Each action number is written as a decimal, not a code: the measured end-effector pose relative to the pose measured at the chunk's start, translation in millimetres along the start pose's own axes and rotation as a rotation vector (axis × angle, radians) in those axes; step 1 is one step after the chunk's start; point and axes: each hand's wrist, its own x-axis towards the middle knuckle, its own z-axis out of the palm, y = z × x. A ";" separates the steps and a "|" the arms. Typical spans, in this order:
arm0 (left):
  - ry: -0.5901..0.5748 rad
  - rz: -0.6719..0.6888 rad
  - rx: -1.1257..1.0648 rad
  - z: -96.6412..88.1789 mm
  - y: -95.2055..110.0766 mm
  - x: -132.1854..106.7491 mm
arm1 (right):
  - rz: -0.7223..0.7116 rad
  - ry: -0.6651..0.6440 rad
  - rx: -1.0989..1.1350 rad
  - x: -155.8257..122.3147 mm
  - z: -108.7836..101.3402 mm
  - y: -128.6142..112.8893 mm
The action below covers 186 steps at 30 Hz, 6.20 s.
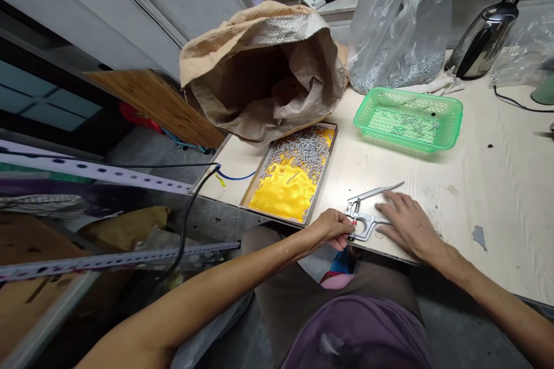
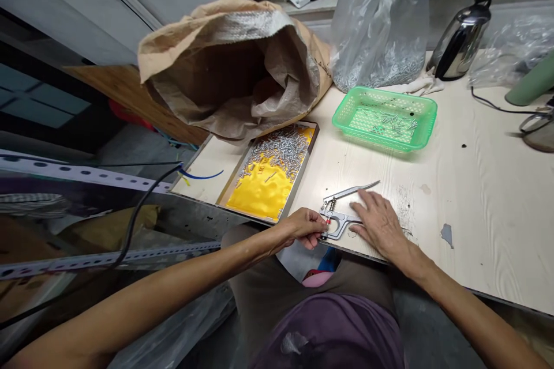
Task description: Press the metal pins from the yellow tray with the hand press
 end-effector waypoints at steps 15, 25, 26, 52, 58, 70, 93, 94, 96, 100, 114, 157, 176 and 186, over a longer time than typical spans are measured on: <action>0.186 0.141 0.414 6.4 4.1 -13.1 | -0.070 -0.084 0.087 21.6 -13.7 22.0; 0.346 0.970 1.225 32.2 27.9 10.6 | -0.042 -0.078 0.072 8.3 -11.9 14.6; 0.336 0.955 1.253 32.8 31.2 11.8 | -0.031 -0.075 0.061 6.4 -12.9 15.0; 0.555 1.290 1.033 91.2 -29.1 19.2 | -0.038 -0.036 0.169 21.5 -13.3 57.4; 0.472 1.304 0.991 89.6 -28.4 20.8 | -0.101 -0.091 0.065 53.3 -25.7 25.0; 0.436 1.166 0.889 84.8 -30.8 25.3 | -0.741 -0.057 0.057 82.1 12.6 -33.9; 1.079 0.425 0.795 -124.7 -19.5 7.7 | -0.196 0.157 0.176 47.8 -54.9 23.4; 1.083 0.451 0.772 -123.7 -18.6 6.3 | -0.193 0.072 0.203 36.9 -45.3 12.9; 1.082 0.531 0.656 -114.9 -15.9 2.2 | -0.158 -0.035 0.204 18.5 -27.9 -2.2; 0.694 0.631 0.270 -64.8 -10.1 -8.8 | -0.123 -0.037 0.182 -0.8 -6.9 -9.7; 0.406 0.405 0.319 1.5 -10.5 -12.1 | -0.095 0.001 0.189 -8.0 1.2 -11.2; 0.128 -0.053 0.125 -2.9 3.0 -2.1 | -0.116 -0.099 0.080 5.4 -8.7 2.1; 0.204 0.070 0.390 0.7 -0.1 -14.8 | -0.042 -0.112 0.136 23.4 -9.6 10.8; 0.374 1.010 1.199 27.8 20.2 0.9 | -0.039 -0.080 0.100 12.3 -10.8 5.7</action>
